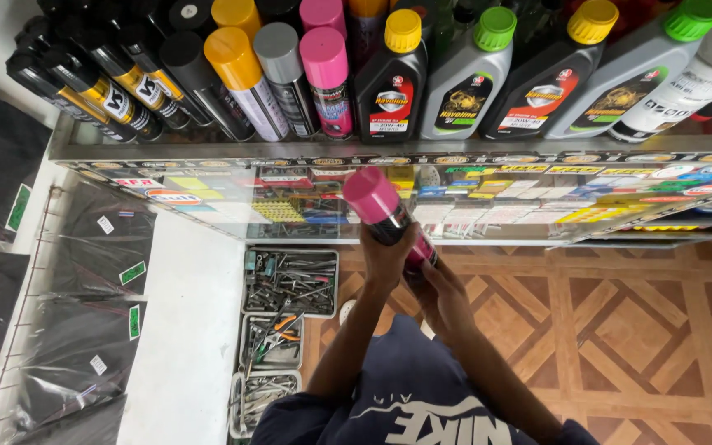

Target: Cleaning bottles of motor oil and cans of spray paint by wiping them with a cloth.

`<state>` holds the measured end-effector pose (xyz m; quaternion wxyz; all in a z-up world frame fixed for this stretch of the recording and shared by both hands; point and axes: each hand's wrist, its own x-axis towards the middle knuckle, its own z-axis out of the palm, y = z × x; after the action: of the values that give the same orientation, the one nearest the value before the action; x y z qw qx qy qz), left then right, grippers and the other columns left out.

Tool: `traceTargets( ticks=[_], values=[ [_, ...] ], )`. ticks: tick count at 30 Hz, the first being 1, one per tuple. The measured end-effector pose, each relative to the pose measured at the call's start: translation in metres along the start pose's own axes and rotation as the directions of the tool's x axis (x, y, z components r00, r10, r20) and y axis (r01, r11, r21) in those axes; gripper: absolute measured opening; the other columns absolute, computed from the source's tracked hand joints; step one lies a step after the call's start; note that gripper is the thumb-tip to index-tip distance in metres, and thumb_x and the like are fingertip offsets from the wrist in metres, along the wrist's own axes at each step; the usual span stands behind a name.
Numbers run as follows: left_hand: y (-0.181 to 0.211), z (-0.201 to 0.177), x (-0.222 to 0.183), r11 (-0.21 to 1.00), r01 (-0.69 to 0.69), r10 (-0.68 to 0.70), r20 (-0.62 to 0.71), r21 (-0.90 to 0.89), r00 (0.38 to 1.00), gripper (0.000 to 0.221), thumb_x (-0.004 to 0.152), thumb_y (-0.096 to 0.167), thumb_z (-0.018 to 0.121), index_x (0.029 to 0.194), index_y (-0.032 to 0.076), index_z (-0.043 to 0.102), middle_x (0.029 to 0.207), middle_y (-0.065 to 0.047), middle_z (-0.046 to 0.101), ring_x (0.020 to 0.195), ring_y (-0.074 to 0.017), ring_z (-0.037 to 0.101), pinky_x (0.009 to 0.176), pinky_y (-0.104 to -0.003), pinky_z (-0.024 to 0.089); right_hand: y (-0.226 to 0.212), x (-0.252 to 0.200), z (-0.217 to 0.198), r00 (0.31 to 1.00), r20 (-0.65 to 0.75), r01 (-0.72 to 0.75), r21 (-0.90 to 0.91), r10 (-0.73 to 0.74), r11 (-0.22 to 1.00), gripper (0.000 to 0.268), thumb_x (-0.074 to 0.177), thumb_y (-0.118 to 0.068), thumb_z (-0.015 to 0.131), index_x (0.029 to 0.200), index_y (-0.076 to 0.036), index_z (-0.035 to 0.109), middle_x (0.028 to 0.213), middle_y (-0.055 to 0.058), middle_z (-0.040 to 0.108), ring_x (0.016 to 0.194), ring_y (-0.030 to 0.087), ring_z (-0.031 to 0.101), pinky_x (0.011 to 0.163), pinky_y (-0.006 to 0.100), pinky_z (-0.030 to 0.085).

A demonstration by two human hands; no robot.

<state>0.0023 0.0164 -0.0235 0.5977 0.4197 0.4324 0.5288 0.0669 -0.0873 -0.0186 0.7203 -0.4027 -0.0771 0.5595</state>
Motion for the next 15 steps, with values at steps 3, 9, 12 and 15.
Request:
traceTargets(
  ticks=[3, 9, 12, 15],
  values=[
    [-0.014, -0.007, 0.0, 0.988, -0.14, 0.134, 0.078, 0.068, 0.988, 0.064, 0.063, 0.015, 0.099, 0.116, 0.009, 0.063, 0.095, -0.009, 0.07, 0.09, -0.0131, 0.065, 0.087, -0.034, 0.051, 0.0, 0.012, -0.015, 0.977, -0.074, -0.181, 0.197, 0.199, 0.963, 0.045, 0.095, -0.008, 0.063, 0.138, 0.003, 0.056, 0.118, 0.019, 0.064, 0.107, 0.029, 0.064, 0.093, 0.042, 0.048],
    [-0.02, -0.006, 0.009, 0.982, -0.189, 0.189, -0.005, -0.002, 0.982, 0.06, 0.065, 0.004, 0.093, 0.117, 0.006, 0.064, 0.097, -0.011, 0.072, 0.092, -0.016, 0.068, 0.087, -0.036, 0.053, -0.031, -0.026, 0.045, 0.959, -0.163, -0.178, 0.291, 0.232, 0.94, 0.032, 0.087, -0.016, 0.06, 0.116, -0.008, 0.068, 0.094, 0.006, 0.059, 0.085, 0.019, 0.057, 0.074, 0.032, 0.04],
    [-0.019, -0.008, 0.014, 0.983, -0.18, 0.18, 0.0, -0.044, 0.984, 0.057, 0.068, 0.001, 0.09, 0.119, 0.007, 0.064, 0.098, -0.009, 0.072, 0.093, -0.0152, 0.068, 0.088, -0.036, 0.054, 0.069, 0.06, -0.106, 0.997, -0.063, 0.05, 0.176, -0.04, 0.983, 0.01, 0.082, -0.004, 0.055, 0.09, -0.005, 0.06, 0.077, 0.004, 0.054, 0.067, 0.013, 0.051, 0.06, 0.024, 0.039],
    [-0.03, -0.01, 0.013, 0.977, -0.207, 0.208, 0.018, -0.059, 0.978, 0.064, 0.063, 0.0, 0.093, 0.12, 0.007, 0.065, 0.1, -0.01, 0.073, 0.095, -0.0153, 0.069, 0.09, -0.037, 0.055, 0.025, 0.032, -0.04, 0.994, 0.097, -0.003, 0.42, -0.042, 0.908, 0.027, 0.072, -0.012, 0.054, 0.097, -0.002, 0.052, 0.091, 0.011, 0.056, 0.082, 0.022, 0.052, 0.078, 0.036, 0.044]
  ],
)
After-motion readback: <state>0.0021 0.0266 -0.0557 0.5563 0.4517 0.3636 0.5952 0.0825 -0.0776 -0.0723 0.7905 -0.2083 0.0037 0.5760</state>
